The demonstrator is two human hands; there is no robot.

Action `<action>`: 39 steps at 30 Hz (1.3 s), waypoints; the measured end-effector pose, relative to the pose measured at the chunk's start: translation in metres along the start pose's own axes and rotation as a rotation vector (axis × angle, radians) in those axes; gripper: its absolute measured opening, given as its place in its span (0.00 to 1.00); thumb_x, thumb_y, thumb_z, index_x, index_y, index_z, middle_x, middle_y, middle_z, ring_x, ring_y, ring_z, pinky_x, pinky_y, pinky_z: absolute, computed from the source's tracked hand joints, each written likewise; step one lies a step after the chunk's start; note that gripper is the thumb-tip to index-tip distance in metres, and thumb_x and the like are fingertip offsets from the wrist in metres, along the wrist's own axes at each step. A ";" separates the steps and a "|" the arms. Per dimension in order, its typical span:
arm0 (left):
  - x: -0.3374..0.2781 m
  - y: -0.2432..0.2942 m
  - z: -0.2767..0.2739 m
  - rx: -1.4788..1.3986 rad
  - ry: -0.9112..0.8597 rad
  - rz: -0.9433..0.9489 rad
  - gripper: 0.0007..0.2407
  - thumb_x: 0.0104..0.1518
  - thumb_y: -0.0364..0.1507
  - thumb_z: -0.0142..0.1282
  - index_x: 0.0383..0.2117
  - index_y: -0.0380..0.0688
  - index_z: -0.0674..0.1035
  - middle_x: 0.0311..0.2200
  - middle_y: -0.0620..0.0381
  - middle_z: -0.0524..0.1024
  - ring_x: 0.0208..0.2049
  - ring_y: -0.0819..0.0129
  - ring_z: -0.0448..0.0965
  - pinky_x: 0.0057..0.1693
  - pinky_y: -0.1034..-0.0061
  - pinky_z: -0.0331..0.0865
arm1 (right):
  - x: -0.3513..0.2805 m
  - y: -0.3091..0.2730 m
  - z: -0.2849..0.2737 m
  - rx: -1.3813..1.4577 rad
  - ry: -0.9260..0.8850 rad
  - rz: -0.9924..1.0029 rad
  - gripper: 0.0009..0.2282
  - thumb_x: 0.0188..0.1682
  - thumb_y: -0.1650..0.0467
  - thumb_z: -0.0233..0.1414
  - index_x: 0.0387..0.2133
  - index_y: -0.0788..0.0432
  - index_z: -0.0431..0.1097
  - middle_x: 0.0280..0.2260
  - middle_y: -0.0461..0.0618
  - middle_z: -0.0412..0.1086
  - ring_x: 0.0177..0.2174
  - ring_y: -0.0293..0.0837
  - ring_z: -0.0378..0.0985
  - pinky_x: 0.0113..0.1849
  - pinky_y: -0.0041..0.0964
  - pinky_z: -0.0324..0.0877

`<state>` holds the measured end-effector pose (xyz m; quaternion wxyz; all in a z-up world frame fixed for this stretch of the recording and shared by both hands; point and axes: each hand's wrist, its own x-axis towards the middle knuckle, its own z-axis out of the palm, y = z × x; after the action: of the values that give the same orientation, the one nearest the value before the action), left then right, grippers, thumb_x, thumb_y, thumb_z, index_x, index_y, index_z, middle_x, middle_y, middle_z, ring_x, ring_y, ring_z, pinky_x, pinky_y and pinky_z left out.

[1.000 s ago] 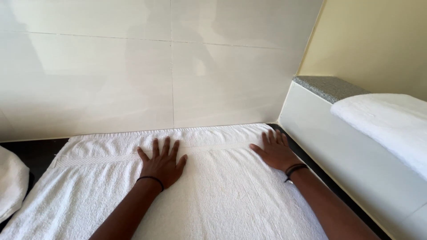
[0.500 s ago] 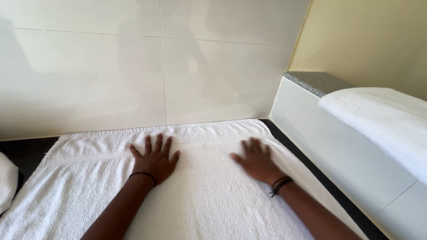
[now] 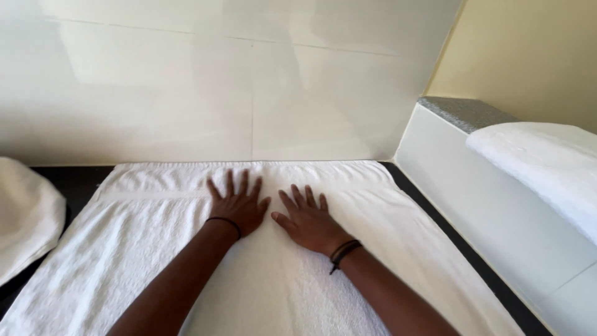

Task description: The person folds a white towel on a dark countertop. They smooth the towel, fold it in half lengthwise, and then fold it again to create a compact rectangular shape.

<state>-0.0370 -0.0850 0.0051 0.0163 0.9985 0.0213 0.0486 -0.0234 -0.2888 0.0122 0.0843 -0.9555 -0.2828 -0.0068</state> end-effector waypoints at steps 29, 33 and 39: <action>-0.058 -0.202 0.032 0.034 0.042 -0.497 0.36 0.60 0.59 0.20 0.72 0.54 0.47 0.74 0.55 0.34 0.74 0.52 0.27 0.66 0.29 0.23 | -0.021 0.149 -0.003 -0.123 -0.016 0.221 0.37 0.53 0.44 0.23 0.72 0.47 0.35 0.73 0.51 0.28 0.71 0.53 0.26 0.66 0.57 0.27; -0.057 -0.203 0.035 0.045 0.043 -0.492 0.36 0.60 0.59 0.21 0.72 0.53 0.47 0.74 0.54 0.35 0.73 0.51 0.27 0.66 0.29 0.23 | -0.037 0.202 -0.008 -0.095 0.053 0.299 0.38 0.52 0.43 0.27 0.72 0.49 0.39 0.73 0.51 0.32 0.71 0.49 0.30 0.67 0.47 0.31; -0.095 -0.152 -0.034 0.286 0.198 -0.378 0.22 0.67 0.48 0.41 0.55 0.46 0.75 0.60 0.48 0.69 0.60 0.53 0.68 0.60 0.47 0.64 | -0.078 0.151 -0.053 -0.059 0.193 0.206 0.30 0.52 0.50 0.43 0.64 0.52 0.55 0.66 0.51 0.52 0.66 0.49 0.47 0.63 0.44 0.48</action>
<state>-0.1406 0.0632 0.0247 -0.1187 0.9592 0.2158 0.1386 -0.0053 -0.4643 0.0360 0.0831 -0.9764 -0.1734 -0.0984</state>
